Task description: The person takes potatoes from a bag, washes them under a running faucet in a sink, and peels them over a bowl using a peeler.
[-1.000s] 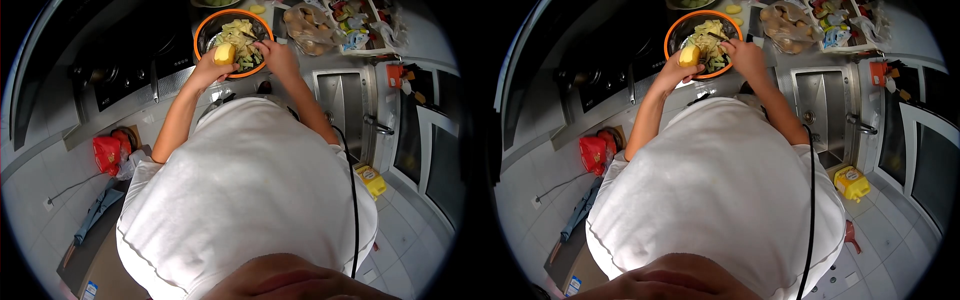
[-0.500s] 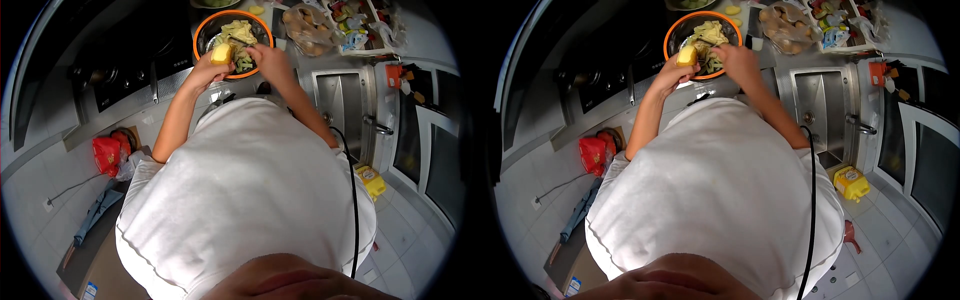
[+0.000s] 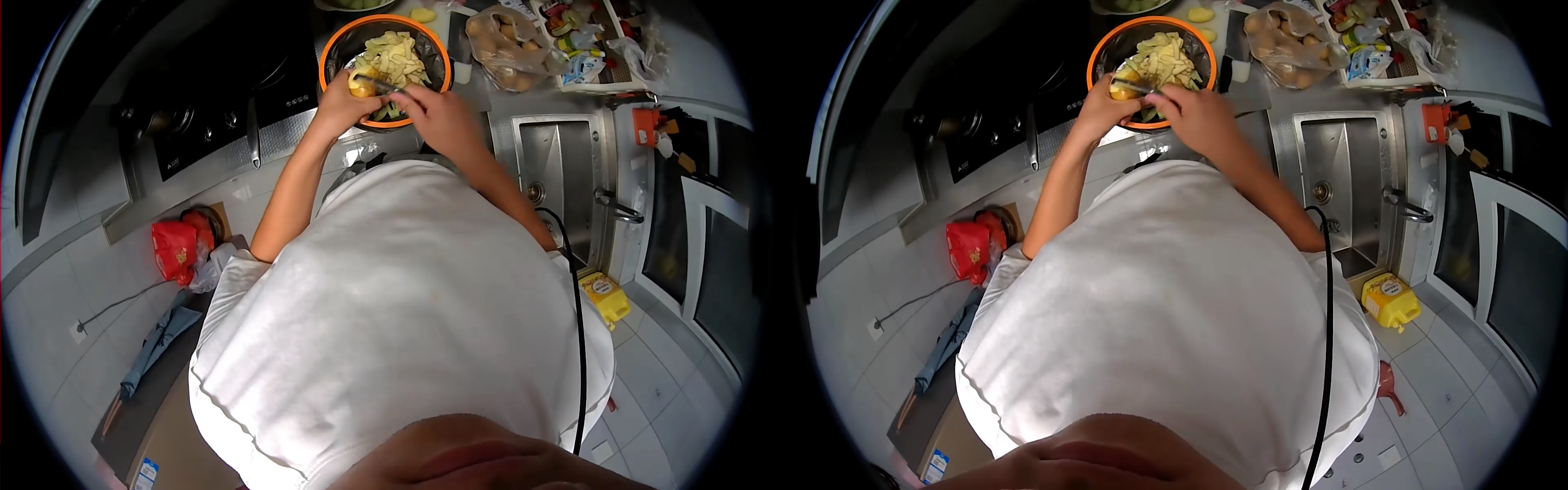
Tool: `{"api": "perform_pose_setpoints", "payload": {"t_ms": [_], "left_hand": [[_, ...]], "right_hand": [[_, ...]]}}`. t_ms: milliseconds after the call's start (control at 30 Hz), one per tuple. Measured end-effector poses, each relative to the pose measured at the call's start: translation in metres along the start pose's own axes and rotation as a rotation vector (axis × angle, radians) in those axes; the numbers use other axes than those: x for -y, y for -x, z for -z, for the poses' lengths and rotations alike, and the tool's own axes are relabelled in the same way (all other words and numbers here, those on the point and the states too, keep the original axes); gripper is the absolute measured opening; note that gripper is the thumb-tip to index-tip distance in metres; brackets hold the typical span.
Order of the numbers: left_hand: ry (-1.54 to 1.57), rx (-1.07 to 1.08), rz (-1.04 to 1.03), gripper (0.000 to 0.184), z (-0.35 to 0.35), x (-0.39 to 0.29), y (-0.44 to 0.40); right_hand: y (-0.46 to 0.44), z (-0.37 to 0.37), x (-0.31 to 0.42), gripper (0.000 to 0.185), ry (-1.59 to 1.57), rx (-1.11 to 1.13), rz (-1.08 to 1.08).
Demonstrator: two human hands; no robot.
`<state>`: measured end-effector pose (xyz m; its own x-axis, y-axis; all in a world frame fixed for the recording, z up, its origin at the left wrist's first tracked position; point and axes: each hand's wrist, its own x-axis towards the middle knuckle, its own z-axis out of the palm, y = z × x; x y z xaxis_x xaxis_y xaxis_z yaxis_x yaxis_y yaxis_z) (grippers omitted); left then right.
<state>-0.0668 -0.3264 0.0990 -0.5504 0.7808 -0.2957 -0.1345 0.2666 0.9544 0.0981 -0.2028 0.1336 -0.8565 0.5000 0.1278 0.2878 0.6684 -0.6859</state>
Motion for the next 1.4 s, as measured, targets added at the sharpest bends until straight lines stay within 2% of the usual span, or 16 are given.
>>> {"api": "perform_pose_setpoints", "payload": {"t_ms": [33, 167, 233, 400, 500, 567, 667, 767, 867, 933, 1000, 1067, 1133, 1200, 1300, 1400], "left_hand": [[0.039, 0.025, 0.031, 0.048, -0.001, -0.002, 0.001], [0.038, 0.088, 0.073, 0.045, 0.007, 0.003, 0.0], [0.025, 0.087, 0.099, 0.045, 0.005, 0.009, 0.001], [-0.08, -0.007, -0.241, 0.047, 0.002, 0.006, 0.007], [-0.207, -0.052, -0.24, 0.048, 0.007, 0.015, 0.0], [-0.3, -0.088, -0.266, 0.048, 0.007, 0.02, 0.0], [-0.339, -0.117, -0.345, 0.044, 0.005, 0.017, 0.001], [-0.315, -0.072, -0.24, 0.045, 0.008, 0.017, 0.002], [-0.378, -0.157, -0.377, 0.042, 0.01, 0.016, -0.002], [-0.151, -0.091, -0.096, 0.039, 0.009, 0.002, 0.003], [-0.086, -0.086, -0.133, 0.039, 0.007, 0.004, -0.003], [-0.03, 0.001, 0.032, 0.039, 0.007, 0.002, -0.005], [0.019, -0.005, 0.06, 0.034, 0.006, -0.004, 0.0], [0.147, 0.142, 0.167, 0.031, 0.009, -0.008, 0.002], [0.154, 0.11, 0.194, 0.025, 0.009, -0.009, 0.01], [0.144, 0.057, 0.163, 0.022, 0.014, -0.005, 0.005]], "right_hand": [[0.001, -0.003, 0.0, 0.034, 0.157, 0.04, 0.051], [-0.006, -0.016, -0.016, 0.035, 0.176, 0.014, 0.048], [-0.017, -0.019, -0.039, 0.039, 0.263, -0.118, -0.059], [-0.01, -0.003, -0.035, 0.044, 0.221, -0.116, -0.079], [-0.009, 0.003, -0.021, 0.042, 0.139, -0.068, -0.161], [-0.006, -0.002, -0.007, 0.041, 0.018, -0.053, -0.09], [-0.004, -0.012, 0.002, 0.039, 0.115, -0.029, -0.044], [-0.016, -0.018, -0.032, 0.04, 0.173, -0.09, -0.098], [-0.02, -0.012, -0.044, 0.041, 0.148, -0.101, -0.113], [-0.011, 0.001, -0.024, 0.04, 0.072, -0.024, -0.156], [-0.007, -0.002, -0.011, 0.039, 0.028, -0.023, -0.114], [-0.005, -0.008, -0.004, 0.039, -0.021, -0.016, -0.076], [-0.003, -0.015, -0.003, 0.035, 0.162, 0.083, 0.01], [-0.006, -0.018, -0.008, 0.036, 0.144, 0.059, 0.037], [-0.02, -0.025, -0.046, 0.042, 0.21, -0.149, -0.054], [-0.02, -0.005, -0.049, 0.044, 0.252, -0.069, -0.171]]}}
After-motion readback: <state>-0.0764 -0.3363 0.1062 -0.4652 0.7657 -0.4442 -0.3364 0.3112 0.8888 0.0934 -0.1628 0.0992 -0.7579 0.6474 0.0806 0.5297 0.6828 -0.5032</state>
